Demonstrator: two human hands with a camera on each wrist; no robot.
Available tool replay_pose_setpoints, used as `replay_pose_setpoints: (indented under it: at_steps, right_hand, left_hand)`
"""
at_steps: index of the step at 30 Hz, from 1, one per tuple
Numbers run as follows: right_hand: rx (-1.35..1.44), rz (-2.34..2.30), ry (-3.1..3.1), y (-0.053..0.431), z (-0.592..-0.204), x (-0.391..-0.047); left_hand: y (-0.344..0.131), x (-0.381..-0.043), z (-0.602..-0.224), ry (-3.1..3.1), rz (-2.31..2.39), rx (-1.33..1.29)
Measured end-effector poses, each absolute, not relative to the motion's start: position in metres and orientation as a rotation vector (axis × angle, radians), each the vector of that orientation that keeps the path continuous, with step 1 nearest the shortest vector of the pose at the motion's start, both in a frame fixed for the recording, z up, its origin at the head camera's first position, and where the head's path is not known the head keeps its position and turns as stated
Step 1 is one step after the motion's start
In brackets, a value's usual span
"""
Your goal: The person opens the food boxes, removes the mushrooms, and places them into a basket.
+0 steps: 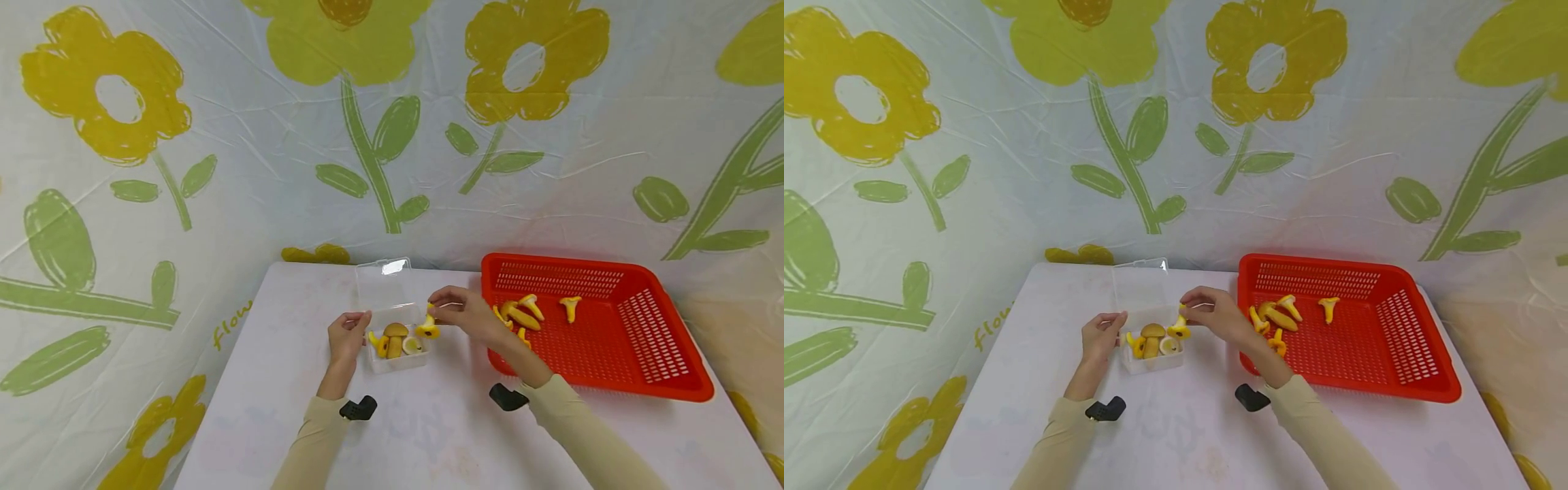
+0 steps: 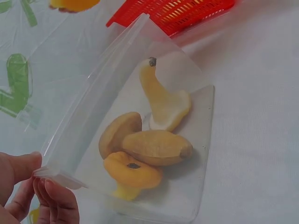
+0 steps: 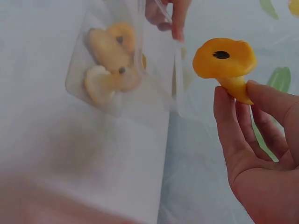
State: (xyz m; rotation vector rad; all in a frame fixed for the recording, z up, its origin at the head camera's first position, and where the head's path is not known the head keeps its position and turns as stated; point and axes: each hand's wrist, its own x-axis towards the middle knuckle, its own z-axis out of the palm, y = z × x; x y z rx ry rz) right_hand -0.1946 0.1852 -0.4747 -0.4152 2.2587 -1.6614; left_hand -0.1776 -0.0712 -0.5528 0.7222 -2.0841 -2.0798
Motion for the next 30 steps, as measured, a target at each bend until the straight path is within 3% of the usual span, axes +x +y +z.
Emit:
replay_pose_setpoints:
  at_steps: [18,30]
  right_hand:
    - [-0.24,-1.497,2.454,0.268,-0.442,-0.204]
    - [-0.179,-1.309,2.544,0.307,-0.446,-0.207]
  left_hand:
    - [-0.072,-0.18,-0.555,-2.086,-2.064,0.699]
    - [-0.071,-0.18,-0.559,-2.078,-2.059,0.675]
